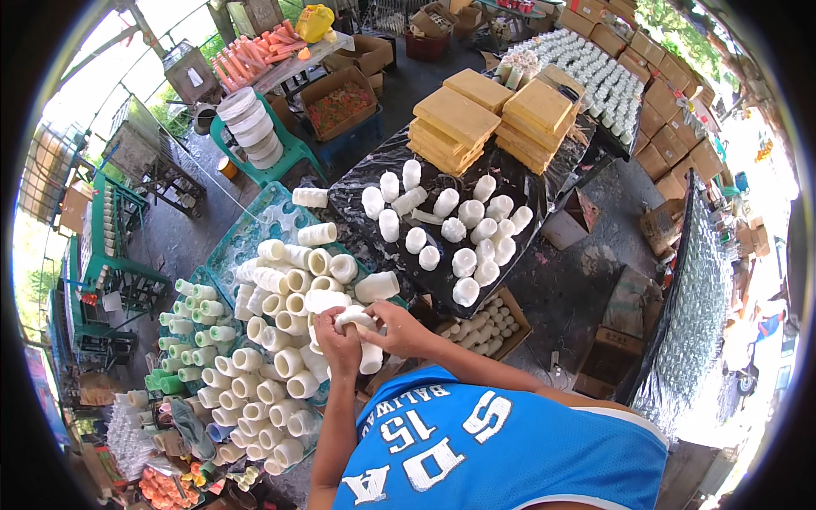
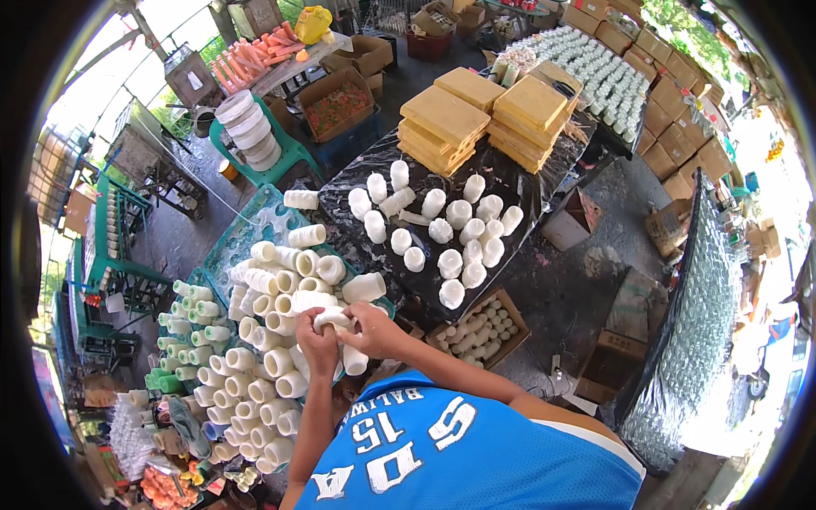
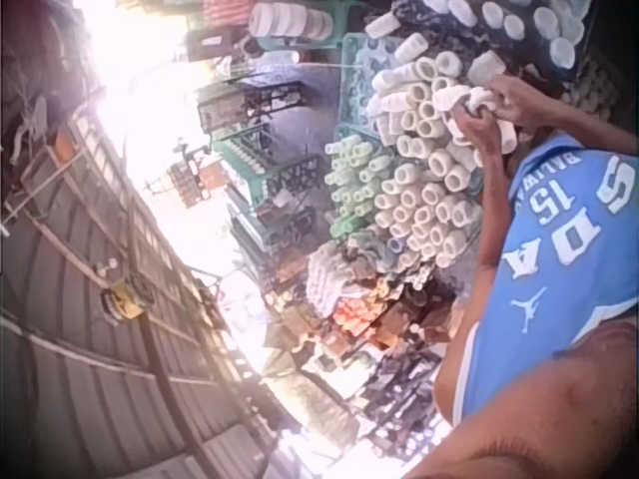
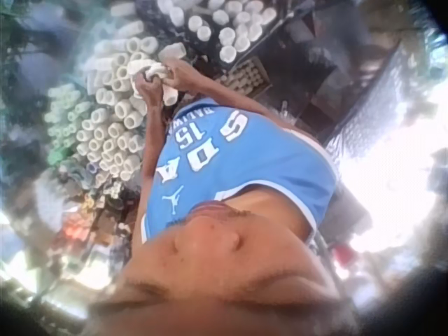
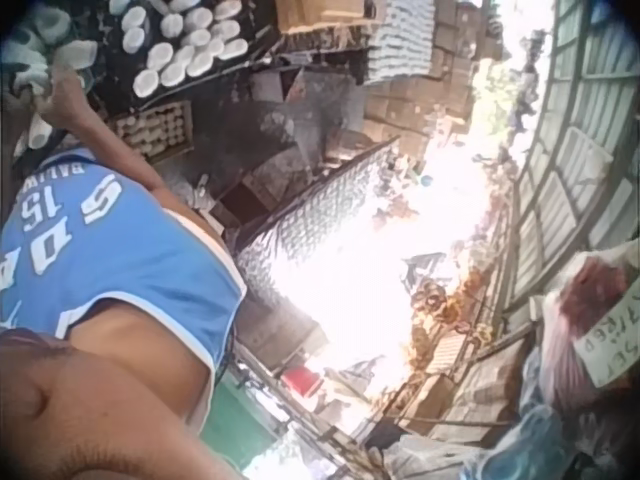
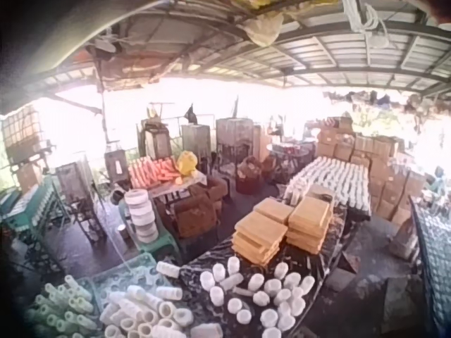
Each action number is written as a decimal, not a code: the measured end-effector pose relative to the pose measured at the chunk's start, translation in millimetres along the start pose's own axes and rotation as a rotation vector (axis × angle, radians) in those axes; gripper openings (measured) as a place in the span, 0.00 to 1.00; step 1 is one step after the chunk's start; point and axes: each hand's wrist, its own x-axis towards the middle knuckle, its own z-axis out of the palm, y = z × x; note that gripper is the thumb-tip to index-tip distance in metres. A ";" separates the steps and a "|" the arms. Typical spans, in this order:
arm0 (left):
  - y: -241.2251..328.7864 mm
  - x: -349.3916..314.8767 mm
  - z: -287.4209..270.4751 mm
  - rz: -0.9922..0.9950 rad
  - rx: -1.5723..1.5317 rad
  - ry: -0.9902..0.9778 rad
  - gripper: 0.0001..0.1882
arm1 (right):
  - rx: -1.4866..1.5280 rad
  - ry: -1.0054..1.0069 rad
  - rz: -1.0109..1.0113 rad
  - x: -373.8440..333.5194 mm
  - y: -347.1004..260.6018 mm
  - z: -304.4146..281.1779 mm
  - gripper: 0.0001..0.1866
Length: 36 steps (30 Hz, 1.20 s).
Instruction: The person repeatedly picks up white plastic cups and inserts them into other cups, stacking them one by one. The person handles the cups by hand and places the assembled stacks on a nearby table.
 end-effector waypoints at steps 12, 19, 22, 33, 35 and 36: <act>30.9 4.3 34.5 0.165 0.444 -0.257 0.12 | -0.359 0.156 0.062 22.7 29.6 -19.9 0.11; 36.7 21.6 42.6 0.163 0.473 -0.343 0.21 | -0.471 0.105 0.131 30.7 9.6 -37.9 0.18; 46.7 18.8 50.7 0.107 0.508 -0.372 0.22 | -0.448 0.042 0.126 25.0 16.4 -44.6 0.20; 64.3 22.8 59.5 0.067 0.419 -0.699 0.29 | -0.114 0.090 0.063 -2.3 42.0 -87.5 0.16; 65.6 24.0 52.6 -0.008 0.184 -0.719 0.34 | -0.019 0.130 0.156 11.7 42.8 -111.3 0.15; 66.2 25.0 42.9 -0.012 0.155 -0.696 0.33 | 0.003 0.132 0.188 24.8 38.4 -128.7 0.15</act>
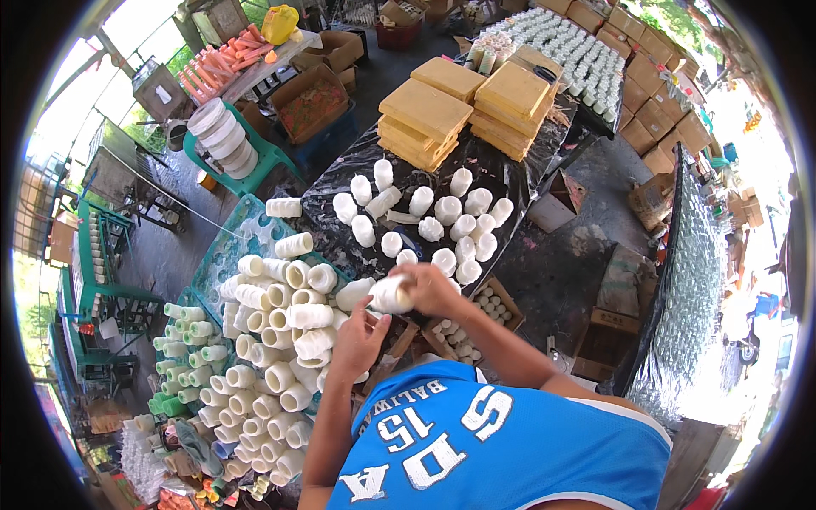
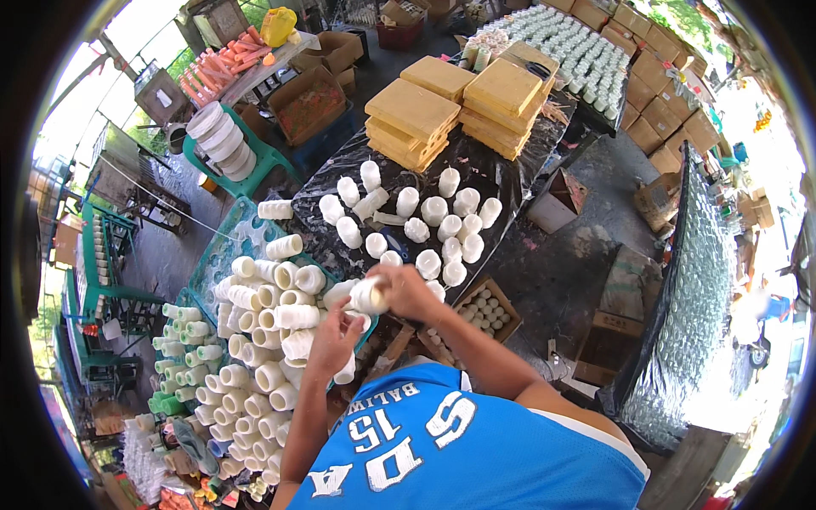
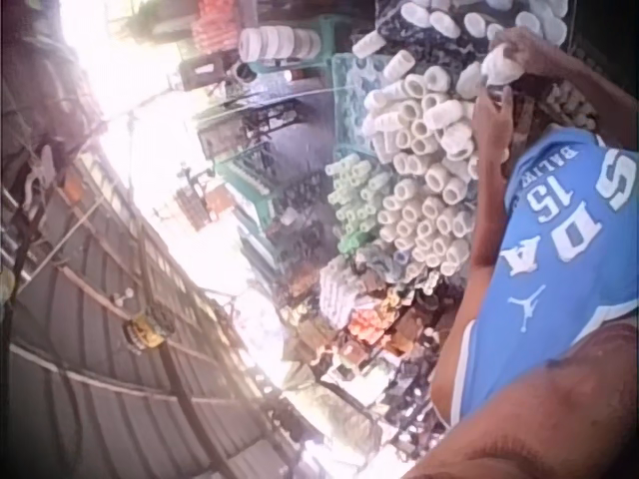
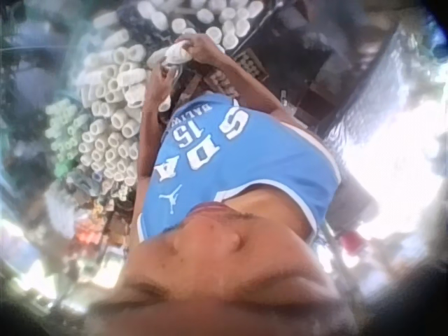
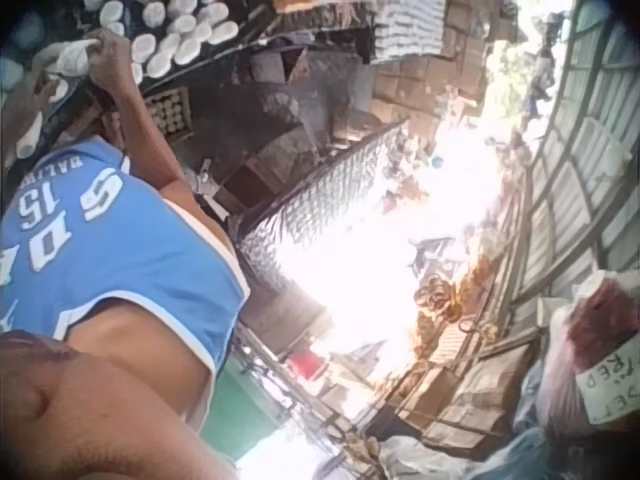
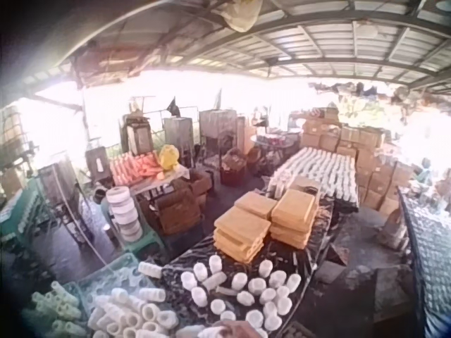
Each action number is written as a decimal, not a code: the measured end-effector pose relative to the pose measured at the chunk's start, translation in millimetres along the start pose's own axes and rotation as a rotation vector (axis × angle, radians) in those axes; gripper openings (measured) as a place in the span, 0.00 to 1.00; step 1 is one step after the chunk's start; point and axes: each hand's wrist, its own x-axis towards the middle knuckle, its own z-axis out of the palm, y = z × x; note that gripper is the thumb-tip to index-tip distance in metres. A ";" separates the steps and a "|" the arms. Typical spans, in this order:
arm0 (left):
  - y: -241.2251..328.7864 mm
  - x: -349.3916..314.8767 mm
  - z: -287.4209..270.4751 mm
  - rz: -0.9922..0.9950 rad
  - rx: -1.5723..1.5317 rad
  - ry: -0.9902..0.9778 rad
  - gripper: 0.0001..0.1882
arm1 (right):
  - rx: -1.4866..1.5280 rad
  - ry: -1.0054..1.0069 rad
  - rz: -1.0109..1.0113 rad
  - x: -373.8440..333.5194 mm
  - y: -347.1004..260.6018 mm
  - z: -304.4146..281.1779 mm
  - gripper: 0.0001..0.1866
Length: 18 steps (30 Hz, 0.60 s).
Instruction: The person repeatedly picks up white plastic cups and inserts them into other cups, stacking them one by one. The person handles the cups by hand and places the assembled stacks on a nearby table.
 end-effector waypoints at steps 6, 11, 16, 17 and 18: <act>6.8 -32.2 -46.2 -0.102 0.038 0.149 0.29 | -0.274 0.456 -0.198 126.2 23.1 -95.2 0.14; -36.1 -71.5 -48.0 -0.233 -0.049 0.285 0.28 | -0.300 0.428 0.002 215.3 91.4 -114.4 0.15; -61.3 -95.7 -40.0 -0.325 -0.083 0.324 0.26 | -0.366 0.256 -0.132 253.4 155.7 -117.8 0.20; -62.7 -95.8 -39.7 -0.323 -0.076 0.312 0.26 | -0.418 0.242 -0.098 257.8 167.3 -121.3 0.20; -61.0 -94.6 -39.6 -0.323 -0.068 0.298 0.26 | -0.469 0.228 -0.061 260.8 174.5 -121.7 0.21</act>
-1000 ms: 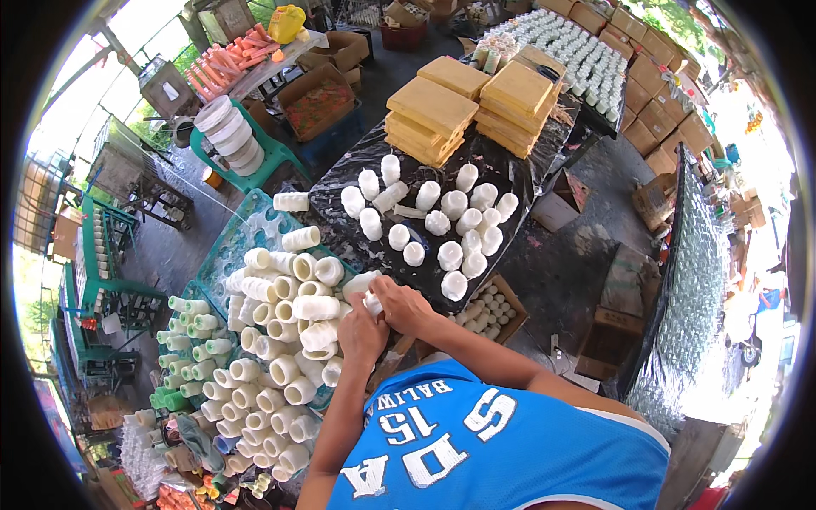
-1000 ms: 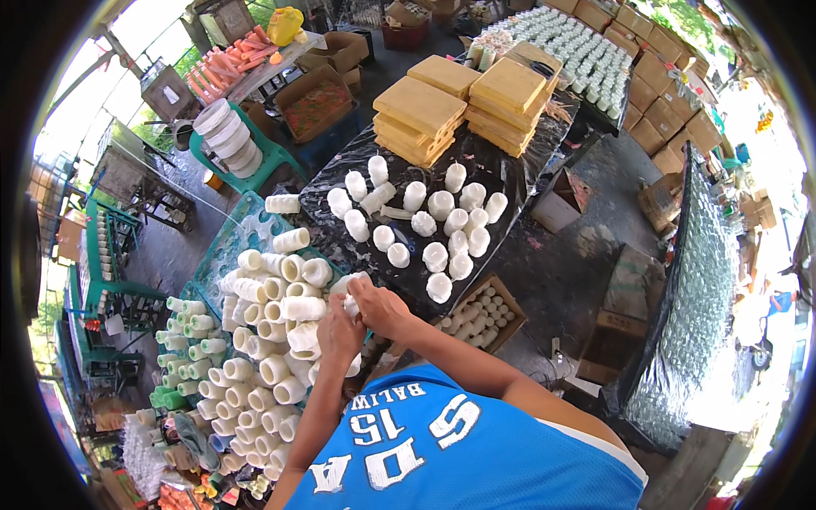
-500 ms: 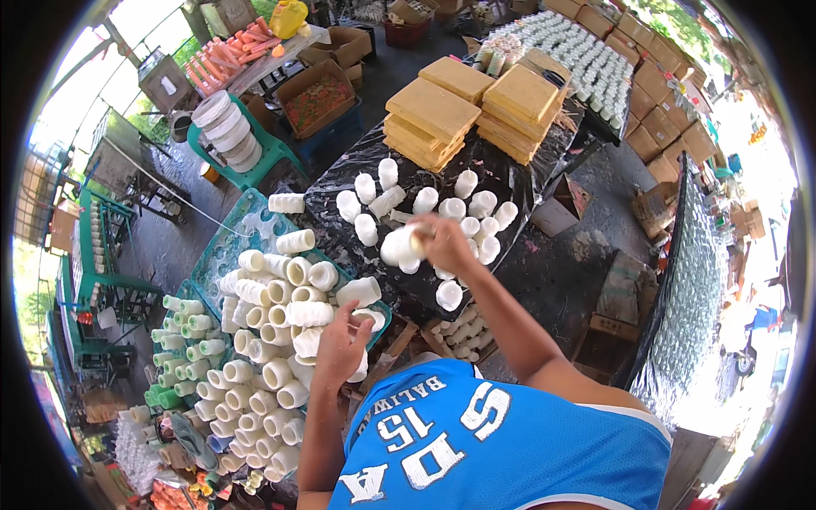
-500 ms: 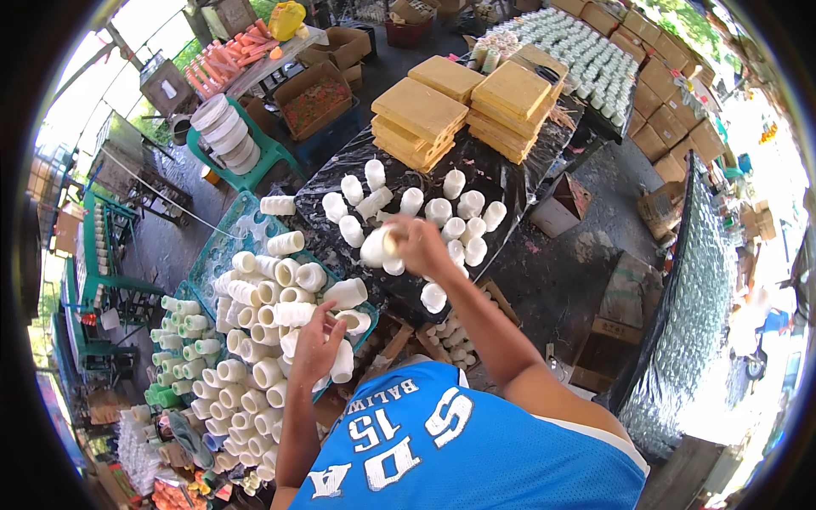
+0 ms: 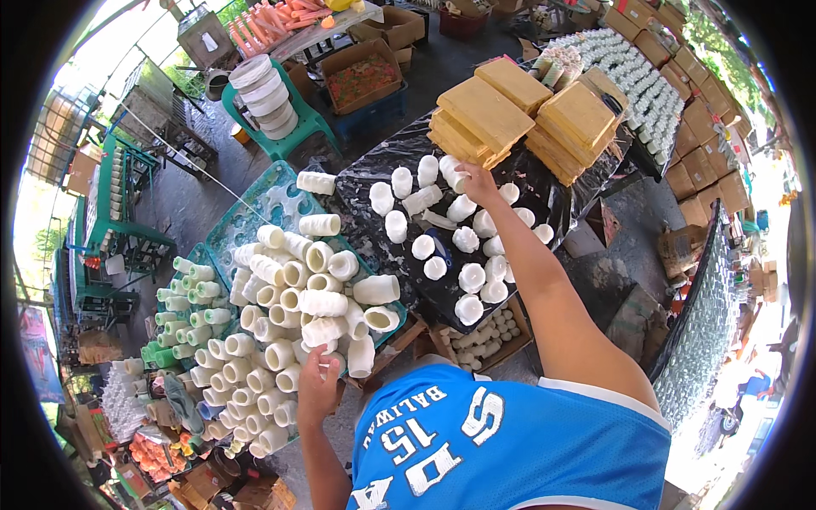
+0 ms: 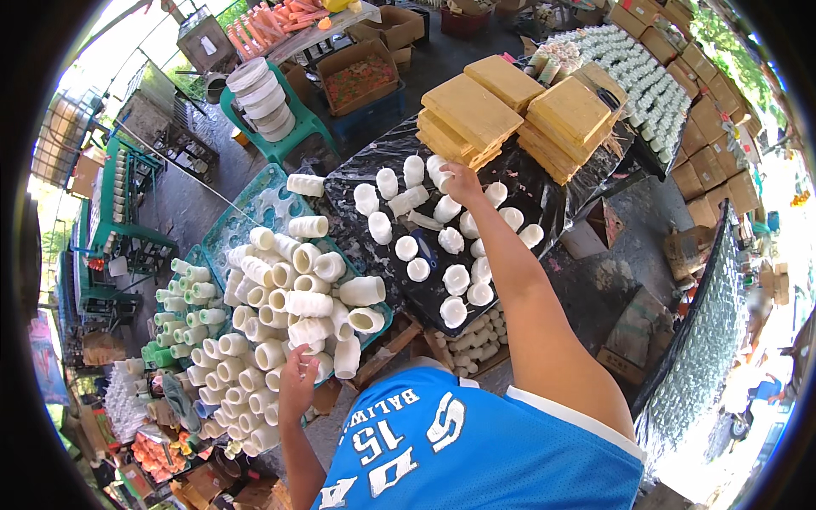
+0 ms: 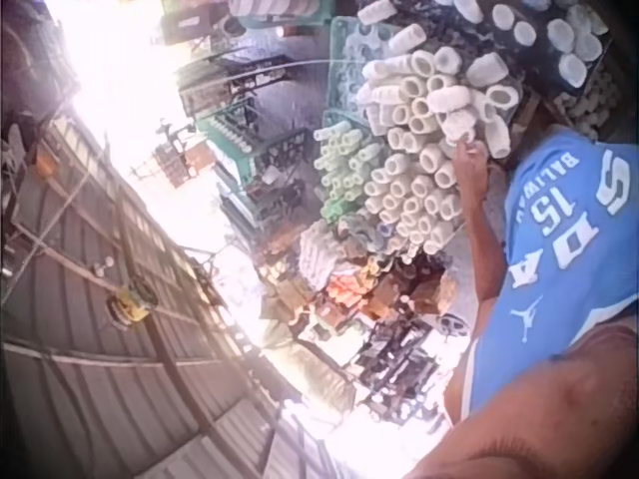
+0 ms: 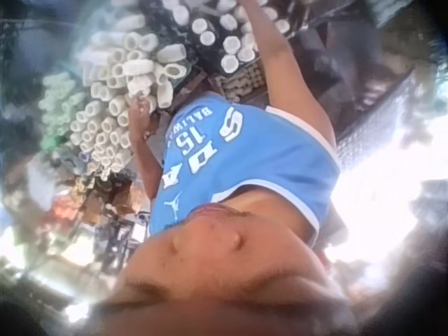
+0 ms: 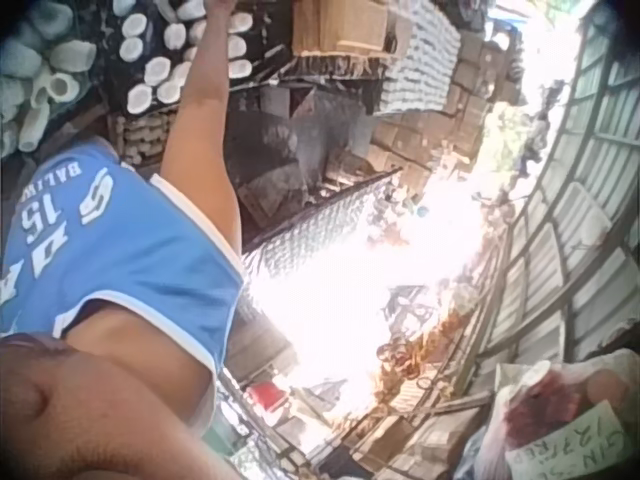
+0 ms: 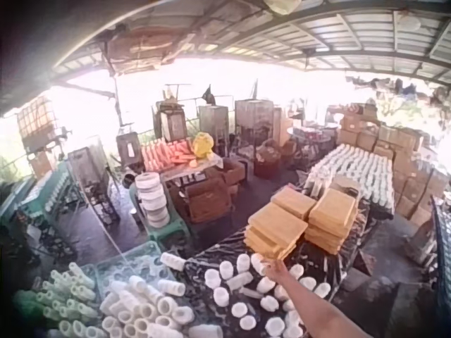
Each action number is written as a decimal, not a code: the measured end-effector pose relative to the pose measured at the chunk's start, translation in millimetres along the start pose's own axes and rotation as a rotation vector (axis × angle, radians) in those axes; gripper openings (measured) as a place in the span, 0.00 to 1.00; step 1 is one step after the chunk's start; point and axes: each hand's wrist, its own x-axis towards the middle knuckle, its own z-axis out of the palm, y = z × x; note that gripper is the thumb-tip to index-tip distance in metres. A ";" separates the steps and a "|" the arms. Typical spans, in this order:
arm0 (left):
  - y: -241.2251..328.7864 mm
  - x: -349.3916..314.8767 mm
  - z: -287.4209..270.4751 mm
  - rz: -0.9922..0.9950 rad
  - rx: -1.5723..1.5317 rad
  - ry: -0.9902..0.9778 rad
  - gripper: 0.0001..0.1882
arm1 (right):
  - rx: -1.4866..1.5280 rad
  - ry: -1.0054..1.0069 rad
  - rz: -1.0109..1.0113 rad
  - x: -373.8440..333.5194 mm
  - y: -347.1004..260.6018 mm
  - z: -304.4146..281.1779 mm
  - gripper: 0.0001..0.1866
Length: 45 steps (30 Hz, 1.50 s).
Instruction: The person repeatedly picks up white plastic cups and inserts them into other cups, stacking them one by one. The person handles the cups by hand and places the assembled stacks on a nearby table.
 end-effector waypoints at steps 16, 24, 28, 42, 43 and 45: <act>69.5 46.4 3.5 0.164 -0.030 -0.178 0.23 | 0.224 0.159 0.102 -173.2 -152.4 7.8 0.11; 87.4 89.8 65.4 0.119 -1.106 -0.174 0.40 | 0.996 -0.273 -0.155 -263.1 -308.5 17.1 0.32; 57.7 113.4 94.1 0.020 -1.428 -0.368 0.49 | 0.701 -0.173 -0.432 -281.0 -354.8 6.9 0.37; 46.4 72.2 89.6 -0.025 -1.676 -0.442 0.40 | 0.498 -0.284 -0.351 -273.6 -385.6 23.6 0.42; 41.5 72.3 77.4 -0.051 -1.782 -0.572 0.41 | 0.681 -0.244 -0.460 -270.4 -382.6 28.3 0.42; 52.8 84.2 30.5 -0.237 -1.885 -0.573 0.43 | 0.442 -0.379 -0.536 -250.8 -339.0 39.0 0.41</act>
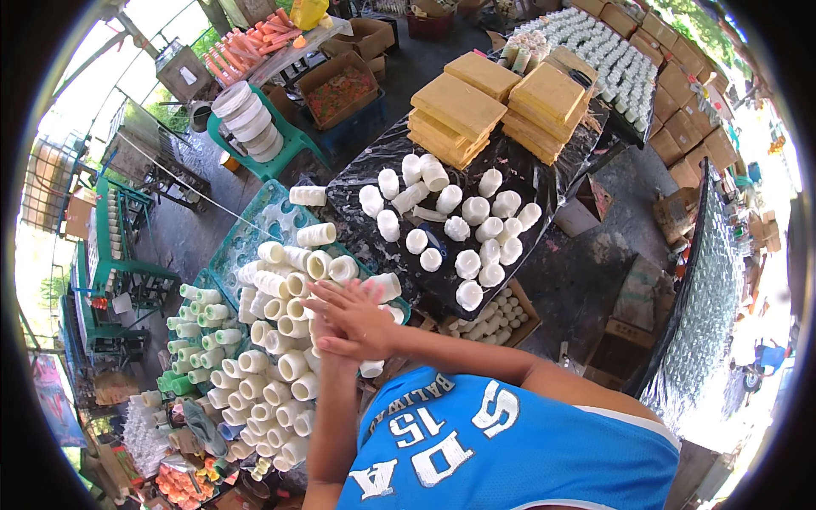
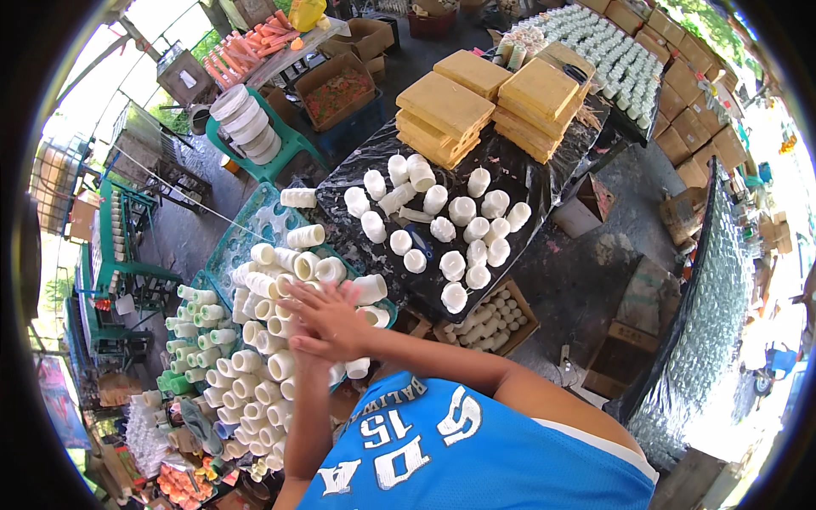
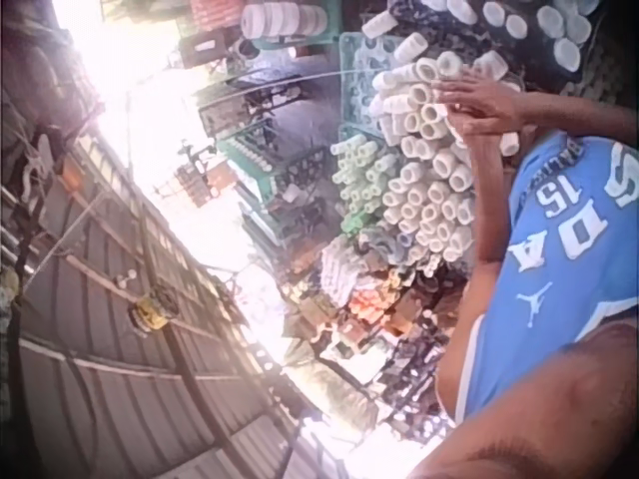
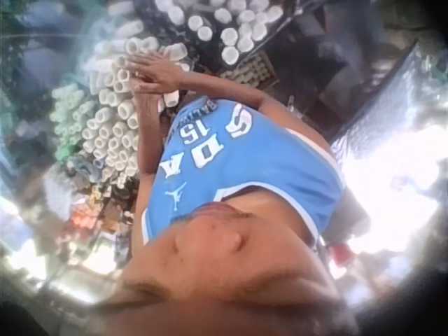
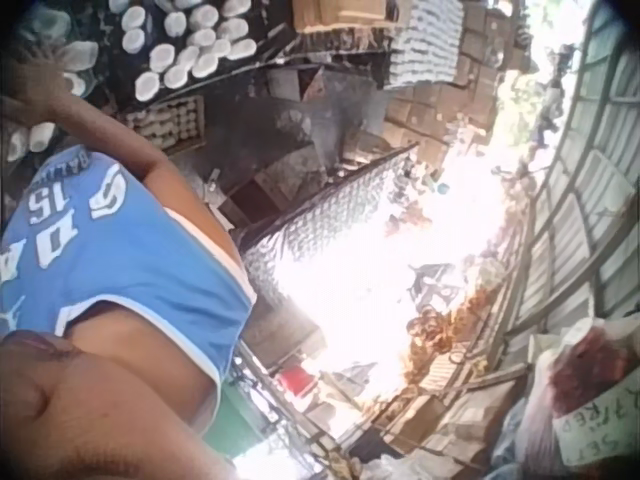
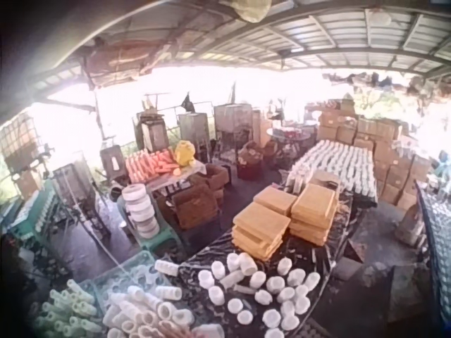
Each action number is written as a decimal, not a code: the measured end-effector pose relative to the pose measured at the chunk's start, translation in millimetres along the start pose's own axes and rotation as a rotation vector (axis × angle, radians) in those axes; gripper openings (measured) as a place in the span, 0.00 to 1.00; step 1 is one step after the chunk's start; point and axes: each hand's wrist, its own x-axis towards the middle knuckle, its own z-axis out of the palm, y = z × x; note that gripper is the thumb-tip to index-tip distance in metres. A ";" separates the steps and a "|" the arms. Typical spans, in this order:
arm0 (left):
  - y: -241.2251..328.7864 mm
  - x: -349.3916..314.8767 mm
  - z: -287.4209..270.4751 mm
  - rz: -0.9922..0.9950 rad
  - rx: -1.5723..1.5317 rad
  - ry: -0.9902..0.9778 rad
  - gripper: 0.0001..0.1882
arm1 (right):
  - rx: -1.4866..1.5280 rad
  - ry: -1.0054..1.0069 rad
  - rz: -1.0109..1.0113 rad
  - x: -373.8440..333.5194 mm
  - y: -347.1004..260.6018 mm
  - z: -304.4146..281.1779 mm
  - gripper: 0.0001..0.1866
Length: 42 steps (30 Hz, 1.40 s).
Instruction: The person repeatedly picks up white plastic cups and inserts them into other cups, stacking them one by one. The person handles the cups by hand and places the assembled stacks on a nearby table.
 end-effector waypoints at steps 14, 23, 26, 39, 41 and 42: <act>51.3 -84.4 -11.0 0.439 0.351 0.319 0.30 | -0.144 0.641 0.289 -71.1 86.1 -170.7 0.08; 69.6 -134.1 -58.2 0.584 0.305 0.457 0.23 | -0.518 0.158 1.263 -213.9 344.3 -426.0 0.63; 54.8 -129.6 -45.8 0.638 0.329 0.509 0.23 | -0.473 0.069 1.264 -196.9 366.1 -413.0 0.67; 37.2 -134.0 -30.3 0.689 0.399 0.506 0.22 | -0.808 0.061 1.206 -169.0 386.1 -381.1 0.51; 39.6 -121.9 -25.9 0.665 0.419 0.494 0.22 | -0.836 0.059 1.257 -174.8 383.5 -381.2 0.46; 35.9 -123.0 -22.7 0.672 0.426 0.511 0.22 | -0.853 0.067 1.212 -163.2 372.1 -371.6 0.41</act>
